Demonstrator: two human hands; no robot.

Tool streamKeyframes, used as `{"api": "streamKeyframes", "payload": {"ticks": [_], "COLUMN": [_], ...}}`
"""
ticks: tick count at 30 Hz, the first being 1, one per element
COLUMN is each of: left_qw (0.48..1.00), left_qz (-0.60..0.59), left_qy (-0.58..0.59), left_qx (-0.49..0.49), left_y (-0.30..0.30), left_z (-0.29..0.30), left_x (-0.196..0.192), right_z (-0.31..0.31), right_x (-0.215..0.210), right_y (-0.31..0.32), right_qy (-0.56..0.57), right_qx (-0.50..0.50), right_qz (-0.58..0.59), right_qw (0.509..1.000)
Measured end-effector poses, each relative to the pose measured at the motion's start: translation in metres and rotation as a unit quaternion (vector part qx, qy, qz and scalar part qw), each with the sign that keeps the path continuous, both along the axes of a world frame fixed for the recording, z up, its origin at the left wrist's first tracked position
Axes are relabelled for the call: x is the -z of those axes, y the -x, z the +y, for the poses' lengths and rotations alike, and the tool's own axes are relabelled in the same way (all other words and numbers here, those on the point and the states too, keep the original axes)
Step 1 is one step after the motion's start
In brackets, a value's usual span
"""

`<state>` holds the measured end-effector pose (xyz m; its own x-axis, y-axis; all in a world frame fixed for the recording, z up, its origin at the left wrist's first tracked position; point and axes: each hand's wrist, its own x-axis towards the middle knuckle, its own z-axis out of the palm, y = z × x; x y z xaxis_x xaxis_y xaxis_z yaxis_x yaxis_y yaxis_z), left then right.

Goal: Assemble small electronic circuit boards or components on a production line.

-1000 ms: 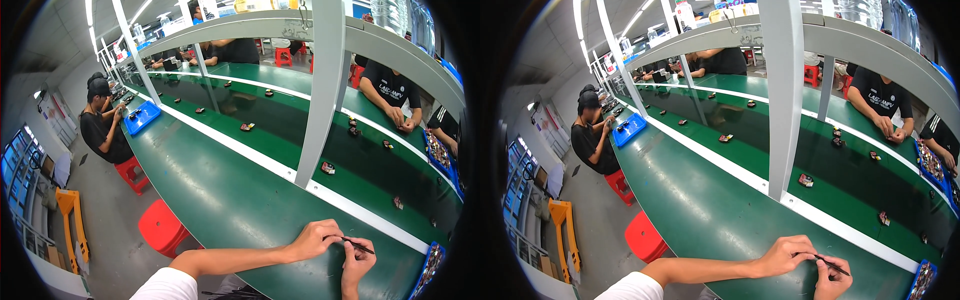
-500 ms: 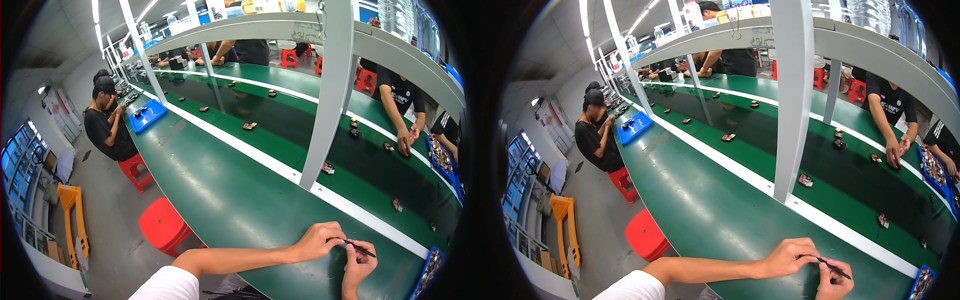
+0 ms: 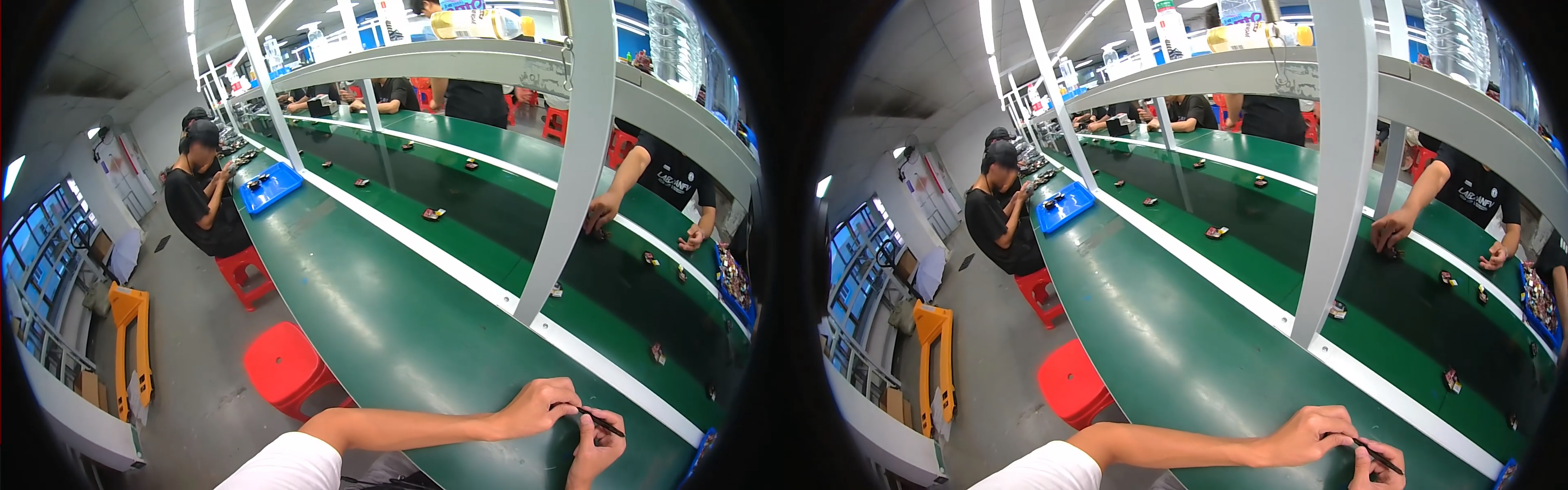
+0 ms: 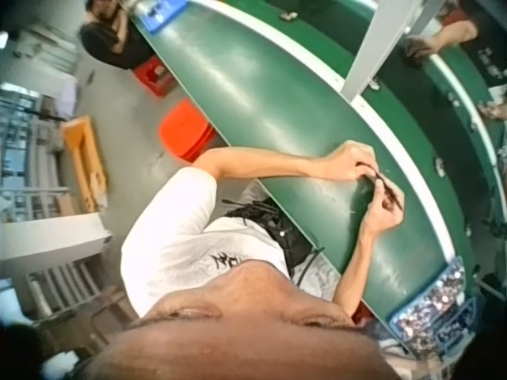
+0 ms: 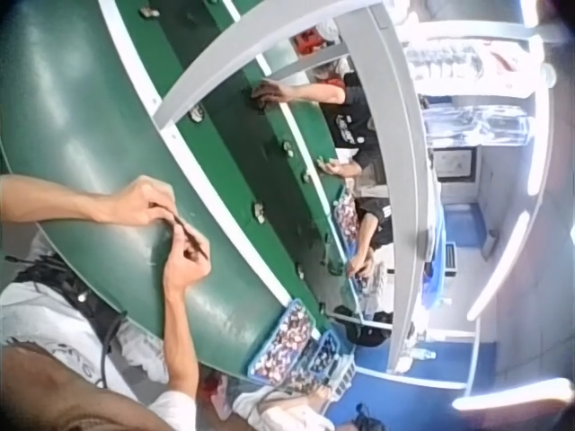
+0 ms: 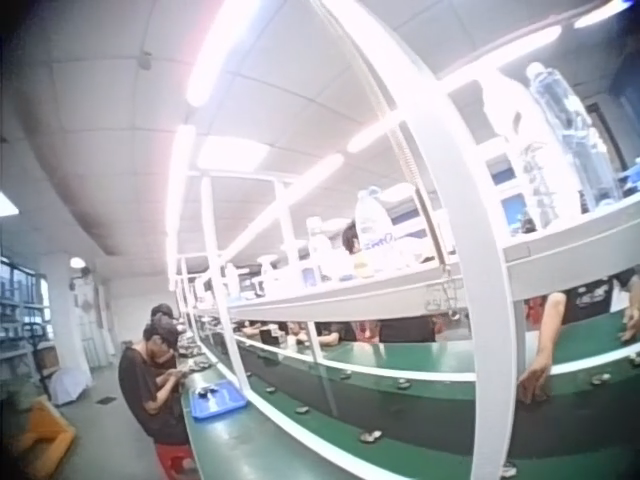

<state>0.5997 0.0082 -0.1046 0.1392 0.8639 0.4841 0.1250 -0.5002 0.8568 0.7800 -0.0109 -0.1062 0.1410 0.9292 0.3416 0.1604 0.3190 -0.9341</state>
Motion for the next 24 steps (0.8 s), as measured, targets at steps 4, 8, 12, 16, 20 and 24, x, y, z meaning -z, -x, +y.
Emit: {"api": "streamKeyframes", "payload": {"ticks": [4,8,12,16,20,24], "left_qw": [1.0,1.0,1.0,1.0,1.0,1.0], "left_qz": [0.007,-0.002,0.004,0.003,0.003,0.004], "left_qy": [-0.002,0.002,0.0,-0.005,-0.007,-0.004], "left_qx": [-0.001,0.0,0.0,-0.005,-0.005,-0.003], "left_y": [0.002,0.002,0.0,-0.001,-0.001,-0.002], "left_z": [0.0,0.0,-0.001,-0.002,-0.002,-0.001], "left_x": [0.001,-0.001,-0.002,-0.002,-0.002,0.0], "right_z": [0.002,-0.005,-0.004,-0.016,-0.015,-0.011], "right_x": [0.003,-0.014,-0.011,-0.037,-0.036,-0.026], "right_y": [0.003,0.008,-0.002,0.011,0.012,0.006], "right_qy": [-0.018,-0.013,0.043,0.052,0.038,0.02], "right_qx": [0.007,-0.001,-0.007,-0.004,-0.012,-0.014], "right_qz": [-0.006,-0.025,-0.009,-0.014,-0.001,-0.007], "right_qw": [1.0,1.0,0.999,0.999,0.999,1.0]}}
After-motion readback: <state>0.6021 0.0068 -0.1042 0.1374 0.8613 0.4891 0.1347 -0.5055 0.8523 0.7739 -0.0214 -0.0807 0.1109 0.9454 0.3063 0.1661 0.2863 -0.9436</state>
